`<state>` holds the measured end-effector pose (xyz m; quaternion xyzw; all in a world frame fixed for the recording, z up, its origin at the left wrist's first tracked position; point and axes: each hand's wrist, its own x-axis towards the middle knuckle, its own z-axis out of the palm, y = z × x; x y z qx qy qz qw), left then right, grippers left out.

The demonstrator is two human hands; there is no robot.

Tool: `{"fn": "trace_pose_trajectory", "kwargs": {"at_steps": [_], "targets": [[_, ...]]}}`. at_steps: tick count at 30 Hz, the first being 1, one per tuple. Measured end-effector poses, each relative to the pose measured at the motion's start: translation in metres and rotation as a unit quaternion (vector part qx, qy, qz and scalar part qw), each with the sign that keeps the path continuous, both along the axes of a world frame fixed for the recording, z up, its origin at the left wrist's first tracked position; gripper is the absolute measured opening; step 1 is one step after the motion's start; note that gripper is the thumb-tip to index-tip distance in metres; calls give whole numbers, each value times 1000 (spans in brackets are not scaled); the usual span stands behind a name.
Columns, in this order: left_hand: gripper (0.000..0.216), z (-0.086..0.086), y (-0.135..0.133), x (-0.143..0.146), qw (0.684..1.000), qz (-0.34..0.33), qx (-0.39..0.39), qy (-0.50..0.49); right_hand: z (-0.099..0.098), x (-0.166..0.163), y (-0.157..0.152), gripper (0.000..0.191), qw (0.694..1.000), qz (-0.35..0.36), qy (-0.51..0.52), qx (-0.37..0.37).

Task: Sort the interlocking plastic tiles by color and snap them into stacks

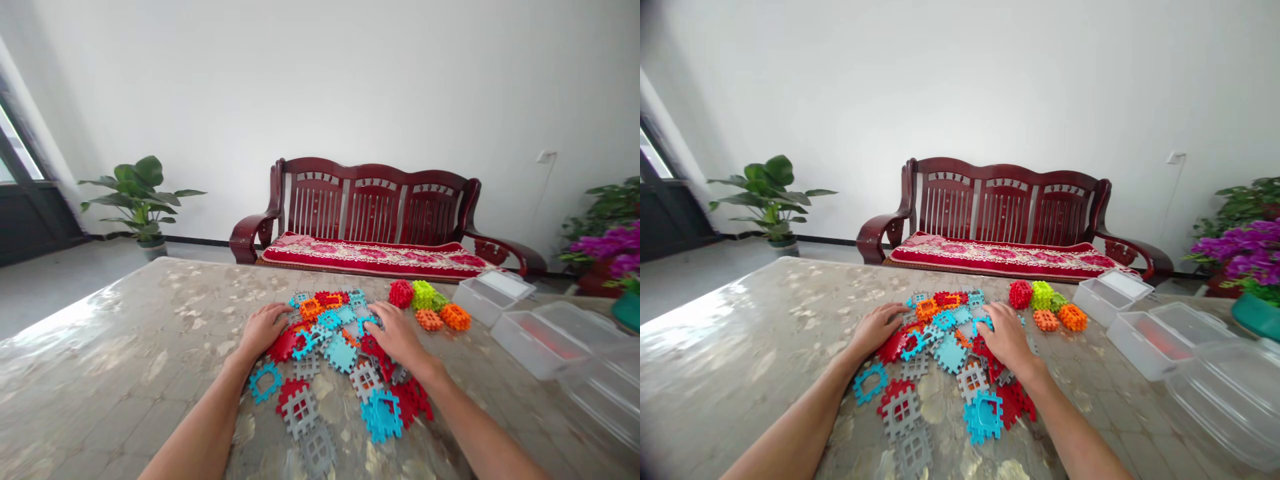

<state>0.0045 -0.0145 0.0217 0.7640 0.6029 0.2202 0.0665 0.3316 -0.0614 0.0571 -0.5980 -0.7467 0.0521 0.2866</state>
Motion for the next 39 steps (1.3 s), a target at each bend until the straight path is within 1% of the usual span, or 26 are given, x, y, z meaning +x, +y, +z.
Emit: {"fn": "trace_pose_trajectory", "kwargs": {"at_steps": [2,5,7,10,13,16,18,20,23,25,29,31,33,34,37,38,39], "targets": [[38,1,-1,0,1000,-1,0,1,-3,8,-2,42,999,3,-27,-39],[37,1,-1,1,1000,-5,0,5,-9,-1,-6,49,996,39,-49,-71],[37,0,-1,0,1000,-7,-2,5,-12,-14,-7,48,994,52,-61,-68],[38,0,-1,0,1000,-8,-3,1,-12,-34,-9,45,994,48,-79,-58],[39,1,-3,1,1000,-6,-5,5,-9,-49,-14,49,994,53,-87,-51],[39,2,-4,2,1000,-1,-7,11,-6,-56,-20,51,990,97,-82,-59],[39,1,-4,2,1000,2,-7,11,-4,-56,-23,50,986,134,-80,-62],[39,0,-3,2,1000,3,-6,5,-3,-54,-25,42,982,156,-79,-68],[38,-2,-1,0,1000,1,-4,-3,-2,-46,-23,30,984,145,-76,-69],[38,-5,0,-1,1000,0,-5,-3,-1,-40,-20,28,986,131,-74,-65],[37,-7,2,-2,1000,0,-3,-2,3,-30,-16,39,990,105,-67,-58],[37,-7,2,-2,1000,1,-3,-1,5,-30,-17,40,991,105,-62,-51],[37,-7,2,-2,1000,3,-5,3,7,-34,-22,32,990,123,-62,-44],[37,-6,1,-1,1000,4,-7,5,7,-37,-24,32,987,137,-66,-42],[37,-5,1,-1,1000,3,-11,10,5,-50,-31,56,980,170,-93,-44],[36,-4,1,-1,1000,3,-11,10,3,-54,-32,56,978,175,-103,-46],[36,-4,1,-1,1000,3,-12,10,1,-58,-33,51,977,175,-112,-46]]}}
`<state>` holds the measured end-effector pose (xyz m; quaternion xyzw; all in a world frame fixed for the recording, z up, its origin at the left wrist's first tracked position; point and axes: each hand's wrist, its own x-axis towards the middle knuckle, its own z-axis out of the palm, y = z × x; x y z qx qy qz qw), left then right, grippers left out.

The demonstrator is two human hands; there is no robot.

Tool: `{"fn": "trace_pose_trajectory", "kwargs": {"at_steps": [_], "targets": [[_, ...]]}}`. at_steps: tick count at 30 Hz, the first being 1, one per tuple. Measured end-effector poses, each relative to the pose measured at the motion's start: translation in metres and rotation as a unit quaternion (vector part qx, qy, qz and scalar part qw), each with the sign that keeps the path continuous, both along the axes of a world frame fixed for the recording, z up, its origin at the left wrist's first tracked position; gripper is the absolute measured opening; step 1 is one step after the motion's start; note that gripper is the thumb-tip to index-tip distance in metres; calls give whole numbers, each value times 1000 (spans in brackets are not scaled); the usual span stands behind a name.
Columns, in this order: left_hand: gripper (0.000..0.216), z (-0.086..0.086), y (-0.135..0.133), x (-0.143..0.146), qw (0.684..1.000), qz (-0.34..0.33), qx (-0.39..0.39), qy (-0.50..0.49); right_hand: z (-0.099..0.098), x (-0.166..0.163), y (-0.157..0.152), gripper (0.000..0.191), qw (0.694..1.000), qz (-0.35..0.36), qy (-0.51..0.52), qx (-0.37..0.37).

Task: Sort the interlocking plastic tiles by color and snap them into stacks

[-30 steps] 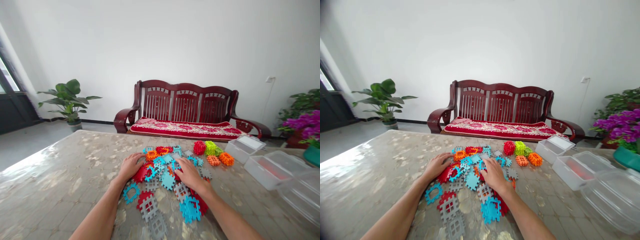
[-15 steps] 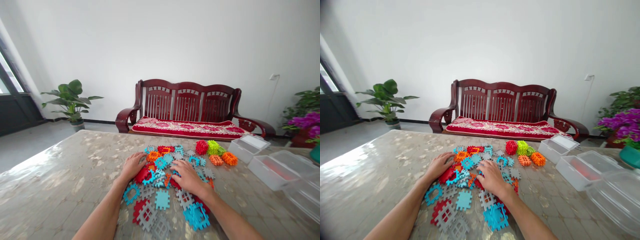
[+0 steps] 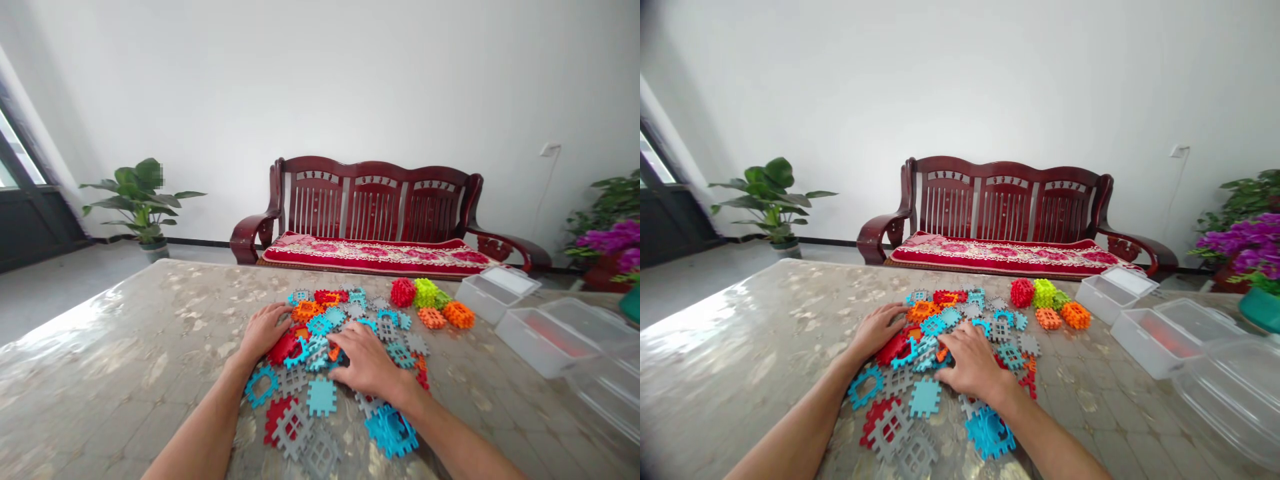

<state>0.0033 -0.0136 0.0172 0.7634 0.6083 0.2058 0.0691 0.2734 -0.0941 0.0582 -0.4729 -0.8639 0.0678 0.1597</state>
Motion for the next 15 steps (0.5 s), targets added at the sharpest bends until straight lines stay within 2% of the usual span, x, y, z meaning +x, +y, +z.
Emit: {"fn": "trace_pose_trajectory", "kwargs": {"at_steps": [3,5,11,13,15], "targets": [[35,-1,1,-1,1000,-2,3,-7,-2,-5,4,30,1000,-23,-4,10],[35,-2,1,-1,1000,-3,7,-13,0,-4,10,25,998,-56,7,16],[34,-3,2,-1,1000,0,9,-17,7,10,25,29,985,-152,72,31],[34,-3,2,-1,1000,-1,10,-18,9,9,17,33,985,-134,103,45],[34,-3,2,-1,1000,-1,10,-20,12,3,-1,42,991,-45,115,43]]}}
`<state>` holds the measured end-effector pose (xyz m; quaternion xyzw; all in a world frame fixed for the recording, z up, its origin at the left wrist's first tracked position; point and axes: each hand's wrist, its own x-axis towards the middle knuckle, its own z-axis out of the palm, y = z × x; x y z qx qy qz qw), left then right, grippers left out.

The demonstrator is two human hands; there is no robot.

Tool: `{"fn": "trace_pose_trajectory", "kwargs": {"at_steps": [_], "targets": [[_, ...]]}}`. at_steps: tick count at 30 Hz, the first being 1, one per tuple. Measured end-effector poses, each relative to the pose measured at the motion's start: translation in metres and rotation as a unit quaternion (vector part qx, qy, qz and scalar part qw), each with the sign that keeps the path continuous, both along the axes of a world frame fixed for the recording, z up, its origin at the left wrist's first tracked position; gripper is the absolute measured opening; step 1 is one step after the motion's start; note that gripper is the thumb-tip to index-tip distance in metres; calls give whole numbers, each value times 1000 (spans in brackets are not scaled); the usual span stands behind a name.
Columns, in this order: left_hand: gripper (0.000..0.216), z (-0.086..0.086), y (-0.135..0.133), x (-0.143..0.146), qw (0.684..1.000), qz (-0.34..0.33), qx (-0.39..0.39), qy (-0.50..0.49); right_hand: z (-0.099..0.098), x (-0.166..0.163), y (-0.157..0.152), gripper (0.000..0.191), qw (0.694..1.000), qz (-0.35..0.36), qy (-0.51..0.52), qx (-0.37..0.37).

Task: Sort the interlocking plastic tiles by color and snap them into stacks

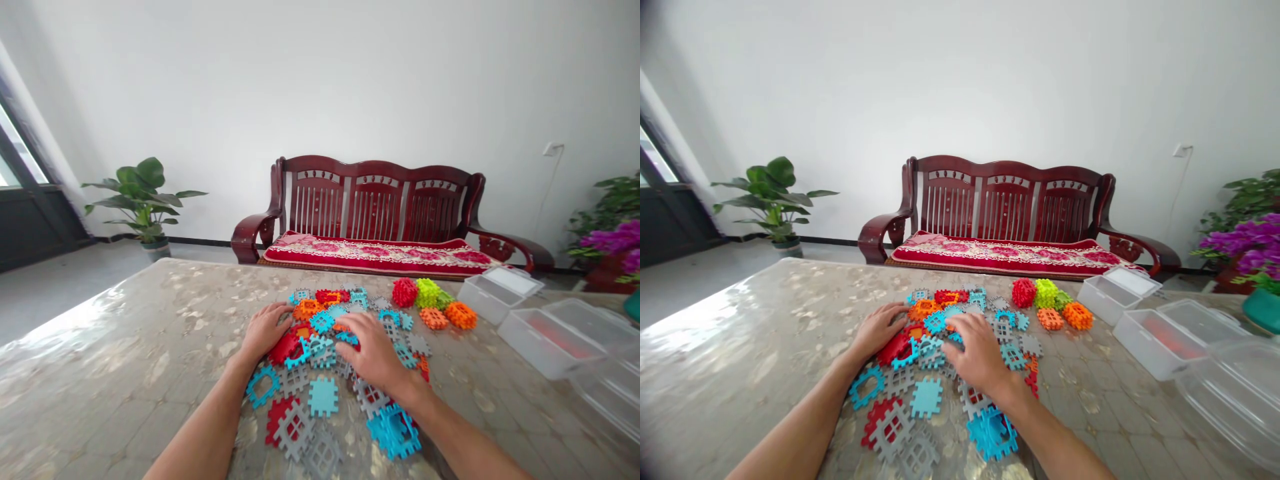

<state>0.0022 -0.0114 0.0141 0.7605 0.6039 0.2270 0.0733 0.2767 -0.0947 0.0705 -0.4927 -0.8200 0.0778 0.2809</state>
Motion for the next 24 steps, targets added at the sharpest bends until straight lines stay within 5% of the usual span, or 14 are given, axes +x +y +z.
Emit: {"fn": "trace_pose_trajectory", "kwargs": {"at_steps": [4,8,14,19,24], "targets": [[35,0,0,0,1000,-2,4,-8,2,-15,-45,81,969,242,-52,-14],[34,0,-1,0,1000,-3,7,-8,-8,-23,-64,66,945,316,-86,-15],[36,-1,1,0,1000,1,12,-14,-17,-19,-47,41,971,227,-74,-34],[39,-5,4,-3,1000,0,12,-7,-15,-3,-48,43,987,146,-61,-34],[40,-7,6,-5,1000,-4,13,7,-20,36,-32,47,995,-52,-87,5]]}}
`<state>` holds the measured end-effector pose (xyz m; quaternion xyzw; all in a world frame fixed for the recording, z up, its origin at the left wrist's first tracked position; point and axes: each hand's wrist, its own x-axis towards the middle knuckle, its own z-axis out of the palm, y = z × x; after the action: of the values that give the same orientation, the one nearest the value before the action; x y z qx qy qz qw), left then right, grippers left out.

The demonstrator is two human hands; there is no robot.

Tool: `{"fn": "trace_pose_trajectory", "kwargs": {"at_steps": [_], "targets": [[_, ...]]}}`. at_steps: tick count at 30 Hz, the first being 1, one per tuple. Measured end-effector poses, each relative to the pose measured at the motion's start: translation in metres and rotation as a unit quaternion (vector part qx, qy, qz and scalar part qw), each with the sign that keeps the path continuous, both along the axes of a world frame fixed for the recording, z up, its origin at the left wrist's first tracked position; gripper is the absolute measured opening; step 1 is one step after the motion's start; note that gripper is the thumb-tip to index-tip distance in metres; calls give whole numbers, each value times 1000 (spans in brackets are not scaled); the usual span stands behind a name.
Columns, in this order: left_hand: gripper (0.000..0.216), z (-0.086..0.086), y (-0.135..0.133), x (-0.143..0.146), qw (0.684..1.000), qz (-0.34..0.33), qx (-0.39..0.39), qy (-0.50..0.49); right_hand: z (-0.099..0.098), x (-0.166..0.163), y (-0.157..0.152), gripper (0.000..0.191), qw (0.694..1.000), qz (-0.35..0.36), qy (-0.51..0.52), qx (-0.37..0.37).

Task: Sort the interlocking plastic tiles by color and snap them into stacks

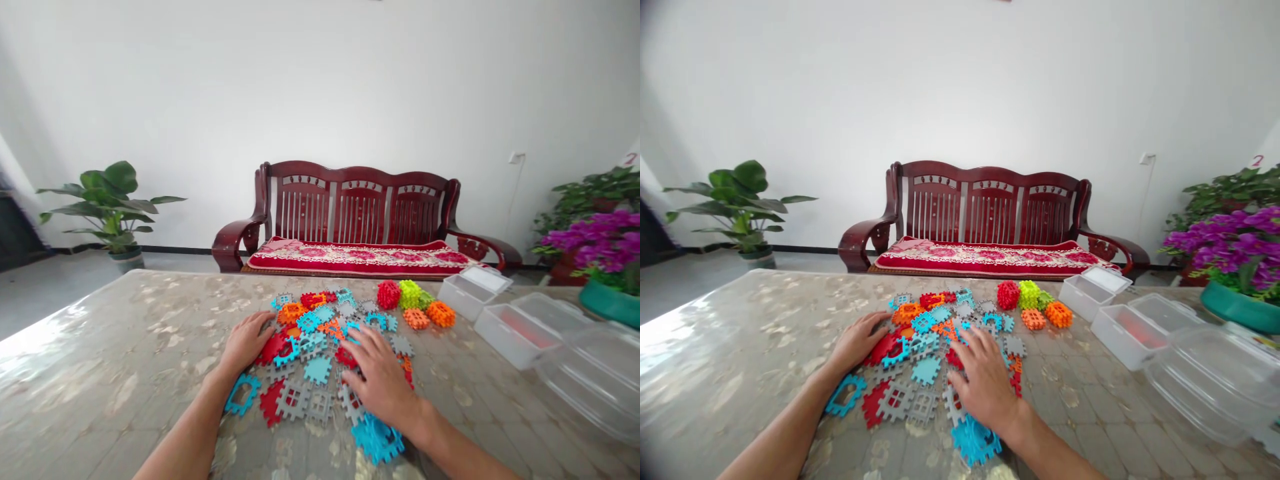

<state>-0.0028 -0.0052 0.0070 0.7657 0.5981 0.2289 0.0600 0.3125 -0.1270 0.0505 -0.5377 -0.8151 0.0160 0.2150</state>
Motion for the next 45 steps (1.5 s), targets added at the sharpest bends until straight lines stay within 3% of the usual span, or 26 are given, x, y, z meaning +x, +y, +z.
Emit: {"fn": "trace_pose_trajectory", "kwargs": {"at_steps": [3,5,8,12,17,19,22,26,30,33,38,45], "targets": [[40,-2,1,-1,1000,0,2,1,-10,26,18,49,991,-132,-21,6],[40,-3,2,-2,1000,0,3,0,-19,37,28,51,984,-173,-24,-21],[41,-4,3,-2,1000,0,3,1,-29,41,34,51,987,-158,1,-41],[41,-3,3,-2,1000,-3,-1,4,-31,41,37,44,992,-107,65,-13],[41,-2,3,-3,1000,-4,3,6,-37,55,51,45,980,-173,90,44],[41,-2,3,-3,1000,-3,4,6,-44,59,57,47,976,-190,104,30],[42,-1,3,-3,1000,-5,2,9,-50,62,62,49,971,-154,181,-17],[42,-2,3,-4,1000,-7,0,10,-44,66,64,51,931,-115,344,-38],[41,-2,3,-4,1000,-4,4,11,-38,78,64,47,905,-137,403,-9],[41,-1,1,-2,1000,-5,3,9,-41,85,64,45,911,-138,389,2],[38,2,-1,0,1000,5,-10,-5,-40,78,61,30,948,-111,292,62],[36,6,-2,2,998,18,-29,-60,-3,17,71,24,986,-45,160,36]]}}
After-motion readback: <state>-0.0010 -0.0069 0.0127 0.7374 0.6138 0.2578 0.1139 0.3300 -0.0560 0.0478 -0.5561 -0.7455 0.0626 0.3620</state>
